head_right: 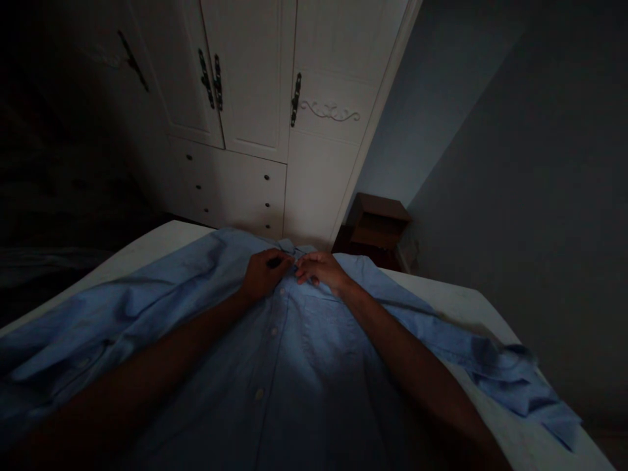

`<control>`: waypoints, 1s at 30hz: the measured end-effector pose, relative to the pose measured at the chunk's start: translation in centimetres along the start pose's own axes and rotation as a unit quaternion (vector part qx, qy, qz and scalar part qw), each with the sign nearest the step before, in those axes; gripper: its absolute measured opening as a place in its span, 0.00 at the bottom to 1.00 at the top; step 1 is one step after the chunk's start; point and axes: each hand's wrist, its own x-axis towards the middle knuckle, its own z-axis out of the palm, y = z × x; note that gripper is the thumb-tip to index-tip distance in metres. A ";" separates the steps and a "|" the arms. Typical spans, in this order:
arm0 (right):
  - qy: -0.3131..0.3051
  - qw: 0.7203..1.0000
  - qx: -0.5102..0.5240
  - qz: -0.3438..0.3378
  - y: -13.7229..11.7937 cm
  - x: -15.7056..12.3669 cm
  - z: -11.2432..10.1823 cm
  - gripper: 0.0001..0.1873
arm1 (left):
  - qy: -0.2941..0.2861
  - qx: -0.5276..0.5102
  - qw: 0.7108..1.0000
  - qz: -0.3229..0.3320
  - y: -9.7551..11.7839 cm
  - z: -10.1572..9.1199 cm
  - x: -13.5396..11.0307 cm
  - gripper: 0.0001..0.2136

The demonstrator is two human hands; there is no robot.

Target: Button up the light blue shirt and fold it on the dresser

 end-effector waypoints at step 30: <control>-0.022 0.999 -0.036 -0.028 0.5 0.3 -0.7 0.12 | -0.023 0.004 0.999 -0.024 -0.9 0.5 0.5 0.10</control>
